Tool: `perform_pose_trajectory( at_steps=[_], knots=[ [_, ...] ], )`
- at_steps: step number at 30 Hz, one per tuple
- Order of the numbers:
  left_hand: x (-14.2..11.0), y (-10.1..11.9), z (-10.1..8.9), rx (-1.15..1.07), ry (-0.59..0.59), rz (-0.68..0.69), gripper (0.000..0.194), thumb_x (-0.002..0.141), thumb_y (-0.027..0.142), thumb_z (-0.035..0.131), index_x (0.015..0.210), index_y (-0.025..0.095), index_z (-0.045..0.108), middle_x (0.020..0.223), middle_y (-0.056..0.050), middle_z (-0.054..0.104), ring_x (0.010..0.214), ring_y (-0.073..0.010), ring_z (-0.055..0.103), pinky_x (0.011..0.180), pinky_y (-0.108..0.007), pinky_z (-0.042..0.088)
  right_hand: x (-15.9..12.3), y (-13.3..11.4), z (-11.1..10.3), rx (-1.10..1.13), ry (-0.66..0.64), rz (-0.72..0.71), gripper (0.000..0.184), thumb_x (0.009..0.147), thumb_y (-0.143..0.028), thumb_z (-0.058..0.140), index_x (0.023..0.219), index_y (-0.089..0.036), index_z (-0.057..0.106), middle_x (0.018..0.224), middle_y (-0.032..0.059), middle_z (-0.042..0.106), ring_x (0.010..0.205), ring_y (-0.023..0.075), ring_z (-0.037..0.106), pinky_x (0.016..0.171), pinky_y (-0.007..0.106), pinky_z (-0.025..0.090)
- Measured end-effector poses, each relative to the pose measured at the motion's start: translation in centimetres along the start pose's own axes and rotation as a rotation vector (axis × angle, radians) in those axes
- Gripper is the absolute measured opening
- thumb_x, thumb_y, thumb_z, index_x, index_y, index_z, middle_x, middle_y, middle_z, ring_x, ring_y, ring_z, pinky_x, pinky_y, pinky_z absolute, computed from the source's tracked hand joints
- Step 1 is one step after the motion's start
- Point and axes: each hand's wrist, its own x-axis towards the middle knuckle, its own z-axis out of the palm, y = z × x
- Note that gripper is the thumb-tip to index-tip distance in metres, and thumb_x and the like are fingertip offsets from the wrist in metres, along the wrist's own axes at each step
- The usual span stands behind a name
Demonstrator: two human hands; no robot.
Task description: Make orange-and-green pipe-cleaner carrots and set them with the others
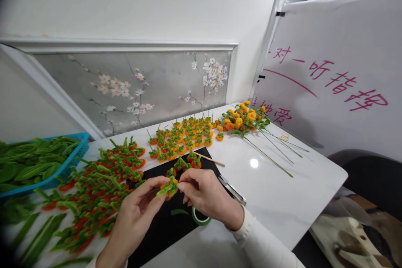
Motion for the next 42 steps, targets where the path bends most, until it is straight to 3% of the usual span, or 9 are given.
perform_pose_trajectory(
  at_steps=[5, 12, 16, 20, 24, 28, 31, 38, 42],
  knots=[
    [-0.1, 0.1, 0.5, -0.028, -0.003, -0.026, 0.019, 0.08, 0.023, 0.061, 0.099, 0.02, 0.06, 0.096, -0.004, 0.067, 0.084, -0.0174, 0.066, 0.071, -0.022, 0.055, 0.0, -0.2, 0.6, -0.114, 0.016, -0.054, 0.011, 0.086, -0.02, 0.049, 0.076, -0.018, 0.054, 0.059, -0.0027, 0.055, 0.052, 0.0093, 0.055, 0.049, 0.018, 0.04],
    [0.3, 0.3, 0.6, -0.085, -0.049, -0.058, 0.015, 0.078, 0.02, 0.061, 0.093, 0.019, 0.061, 0.091, -0.003, 0.067, 0.085, -0.0171, 0.066, 0.074, -0.023, 0.055, -0.1, -0.1, 1.0, -0.515, 0.074, -0.316, 0.012, 0.082, -0.009, 0.046, 0.078, -0.017, 0.053, 0.075, 0.0025, 0.058, 0.067, 0.0127, 0.053, 0.061, 0.022, 0.039],
    [0.4, 0.3, 0.4, -0.125, -0.057, -0.088, 0.015, 0.078, 0.021, 0.061, 0.093, 0.018, 0.062, 0.093, -0.003, 0.067, 0.082, -0.0177, 0.066, 0.073, -0.024, 0.056, 0.0, -0.3, 0.2, -0.422, 0.016, -0.263, 0.01, 0.085, -0.013, 0.048, 0.078, -0.017, 0.054, 0.07, -0.0005, 0.056, 0.061, 0.0104, 0.049, 0.057, 0.02, 0.037],
    [0.3, 0.3, 0.3, -0.107, -0.093, -0.107, 0.02, 0.079, 0.022, 0.061, 0.098, 0.018, 0.062, 0.094, -0.004, 0.068, 0.082, -0.0187, 0.067, 0.074, -0.027, 0.056, 0.2, -0.6, -0.2, -0.32, 0.048, -0.184, 0.01, 0.088, -0.019, 0.05, 0.08, -0.018, 0.055, 0.064, -0.0035, 0.051, 0.055, 0.0086, 0.045, 0.052, 0.019, 0.035],
    [0.2, 0.4, 0.3, -0.031, -0.117, -0.072, 0.025, 0.078, 0.017, 0.059, 0.103, 0.018, 0.062, 0.101, -0.007, 0.068, 0.091, -0.0215, 0.066, 0.081, -0.03, 0.054, 0.1, -0.3, 0.2, -0.414, 0.062, -0.272, 0.009, 0.085, -0.011, 0.05, 0.081, -0.018, 0.055, 0.074, -0.0008, 0.056, 0.066, 0.0109, 0.051, 0.063, 0.021, 0.04],
    [0.1, 0.4, 0.4, 0.085, -0.093, -0.018, 0.027, 0.077, 0.014, 0.057, 0.103, 0.018, 0.063, 0.101, -0.008, 0.068, 0.085, -0.0204, 0.067, 0.074, -0.028, 0.056, 0.0, 0.0, 0.4, -0.48, 0.062, -0.35, 0.014, 0.088, -0.01, 0.044, 0.086, -0.018, 0.055, 0.078, 0.0018, 0.057, 0.072, 0.013, 0.054, 0.067, 0.023, 0.042],
    [0.1, 0.5, 0.3, 0.095, -0.108, -0.019, 0.028, 0.077, 0.013, 0.056, 0.104, 0.018, 0.064, 0.099, -0.008, 0.069, 0.083, -0.0199, 0.067, 0.073, -0.028, 0.055, -0.1, 0.0, 0.2, -0.533, 0.01, -0.409, 0.02, 0.091, -0.01, 0.037, 0.091, -0.018, 0.056, 0.081, 0.0037, 0.058, 0.074, 0.0136, 0.054, 0.067, 0.023, 0.042],
    [0.4, 0.7, -0.1, -0.033, -0.301, -0.135, 0.028, 0.076, 0.014, 0.057, 0.102, 0.015, 0.067, 0.087, -0.007, 0.071, 0.075, -0.0198, 0.066, 0.069, -0.028, 0.054, 0.0, -0.9, -0.3, -0.858, -0.195, -0.623, 0.026, 0.095, -0.014, 0.034, 0.087, -0.018, 0.058, 0.078, 0.0046, 0.06, 0.07, 0.0152, 0.051, 0.069, 0.026, 0.041],
    [0.7, 1.2, -0.4, -0.086, -0.346, -0.222, 0.027, 0.072, 0.013, 0.059, 0.097, 0.014, 0.07, 0.075, -0.004, 0.07, 0.066, -0.0174, 0.063, 0.061, -0.025, 0.052, 0.1, -0.5, -0.5, -0.826, -0.218, -0.606, 0.022, 0.095, -0.014, 0.038, 0.086, -0.019, 0.057, 0.08, 0.0043, 0.061, 0.073, 0.0149, 0.052, 0.07, 0.026, 0.042]
  ],
)
